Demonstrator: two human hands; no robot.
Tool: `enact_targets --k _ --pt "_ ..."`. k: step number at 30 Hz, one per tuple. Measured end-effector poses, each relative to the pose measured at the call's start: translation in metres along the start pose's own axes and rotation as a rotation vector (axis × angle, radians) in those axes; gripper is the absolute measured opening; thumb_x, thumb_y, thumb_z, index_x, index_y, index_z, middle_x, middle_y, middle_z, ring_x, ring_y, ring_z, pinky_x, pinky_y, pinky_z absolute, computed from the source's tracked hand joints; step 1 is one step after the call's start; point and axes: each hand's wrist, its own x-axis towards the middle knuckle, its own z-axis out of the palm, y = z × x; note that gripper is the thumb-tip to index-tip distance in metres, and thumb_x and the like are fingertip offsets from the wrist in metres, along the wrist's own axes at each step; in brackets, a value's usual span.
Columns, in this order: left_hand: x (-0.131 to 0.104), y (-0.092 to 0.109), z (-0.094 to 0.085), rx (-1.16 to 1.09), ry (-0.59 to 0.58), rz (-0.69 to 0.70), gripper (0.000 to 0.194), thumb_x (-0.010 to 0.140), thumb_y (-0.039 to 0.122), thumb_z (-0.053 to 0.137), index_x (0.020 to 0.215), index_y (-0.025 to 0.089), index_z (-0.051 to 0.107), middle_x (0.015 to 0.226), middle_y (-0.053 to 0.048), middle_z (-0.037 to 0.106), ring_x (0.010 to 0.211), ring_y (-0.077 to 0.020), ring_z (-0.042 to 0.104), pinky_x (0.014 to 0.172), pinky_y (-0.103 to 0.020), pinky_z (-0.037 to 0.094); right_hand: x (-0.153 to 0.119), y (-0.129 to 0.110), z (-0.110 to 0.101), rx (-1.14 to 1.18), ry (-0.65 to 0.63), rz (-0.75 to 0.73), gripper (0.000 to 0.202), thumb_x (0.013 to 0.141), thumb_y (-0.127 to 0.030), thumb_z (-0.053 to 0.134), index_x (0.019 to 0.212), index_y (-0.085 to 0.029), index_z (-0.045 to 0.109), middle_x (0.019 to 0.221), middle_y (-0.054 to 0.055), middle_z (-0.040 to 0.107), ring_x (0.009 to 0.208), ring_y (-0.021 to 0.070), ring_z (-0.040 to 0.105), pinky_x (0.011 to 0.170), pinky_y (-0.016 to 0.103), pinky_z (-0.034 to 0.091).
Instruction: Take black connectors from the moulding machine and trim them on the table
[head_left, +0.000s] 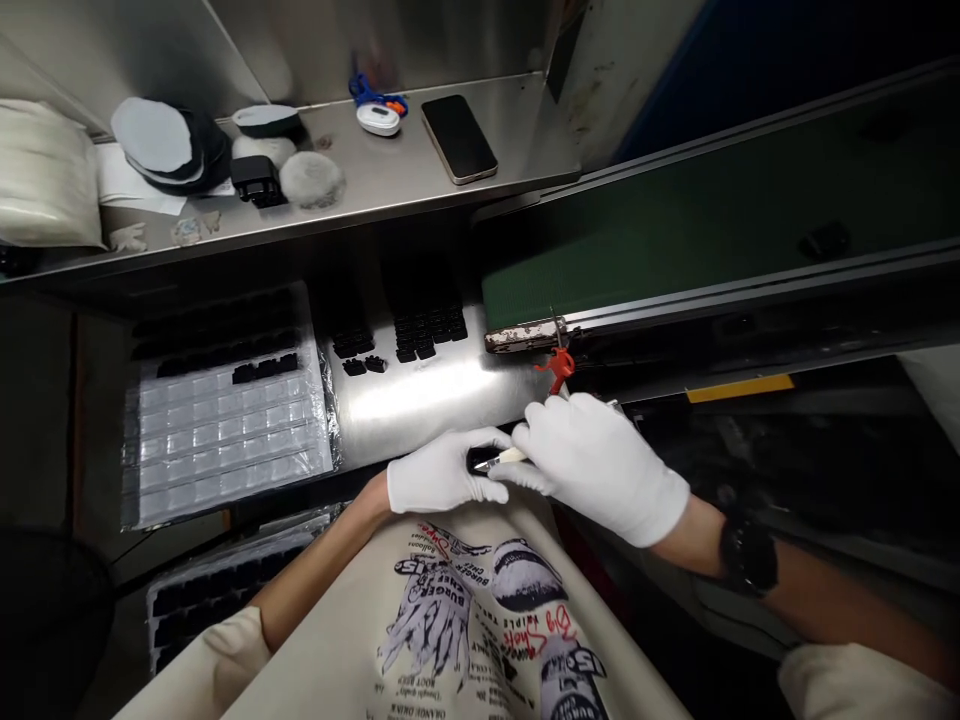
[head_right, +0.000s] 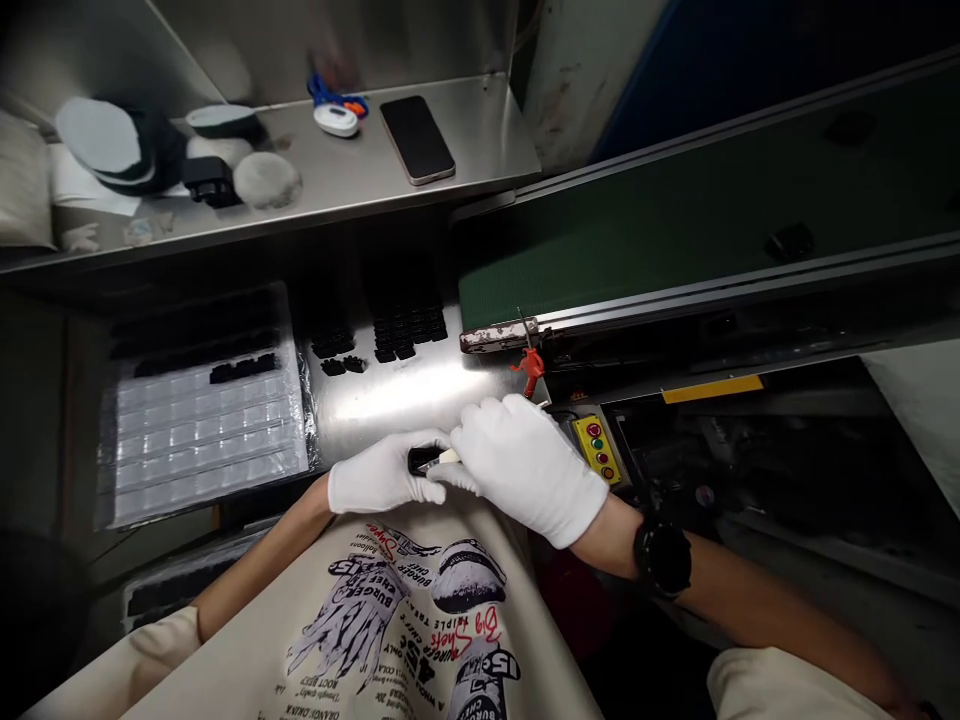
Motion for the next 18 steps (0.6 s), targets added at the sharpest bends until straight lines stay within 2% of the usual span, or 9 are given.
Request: enact_targets --k 3,7,12,18 --pt "0.01 -0.001 0.002 0.036 -0.019 0.015 0.042 0.089 0.04 0.092 0.122 0.022 0.077 0.118 -0.005 0.08 0.105 -0.0242 0.073 0.096 -0.038 0.058 -0.004 0.0 0.0 0.023 -0.058 0.102 0.056 0.11 -0.064 0.063 0.078 -0.019 0.072 0.077 0.006 0.067 0.07 0.0206 0.052 0.066 0.038 0.018" --pt "0.028 -0.002 0.01 0.01 -0.01 0.044 0.04 0.091 0.03 0.088 0.128 0.02 0.077 0.121 -0.005 0.08 0.106 -0.0228 0.072 0.095 -0.036 0.058 -0.015 0.003 0.01 0.073 -0.125 0.252 0.056 0.11 -0.066 0.059 0.083 -0.02 0.075 0.078 0.006 0.068 0.069 0.0211 0.054 0.067 0.038 0.014" --pt "0.053 -0.005 0.03 -0.061 0.04 0.017 0.037 0.091 0.03 0.088 0.124 0.018 0.08 0.11 -0.004 0.082 0.095 -0.0199 0.072 0.087 -0.034 0.058 -0.039 0.008 0.03 0.118 -0.112 0.428 0.066 0.112 -0.071 0.047 0.083 -0.021 0.077 0.081 0.007 0.07 0.073 0.021 0.055 0.071 0.039 0.017" --pt "0.069 -0.01 0.057 -0.086 0.087 -0.017 0.036 0.091 0.034 0.088 0.124 0.019 0.081 0.113 -0.007 0.084 0.095 -0.0213 0.074 0.086 -0.034 0.06 -0.062 0.013 0.047 0.158 -0.136 0.506 0.067 0.111 -0.073 0.046 0.083 -0.021 0.077 0.084 0.006 0.07 0.076 0.0203 0.056 0.073 0.039 0.019"
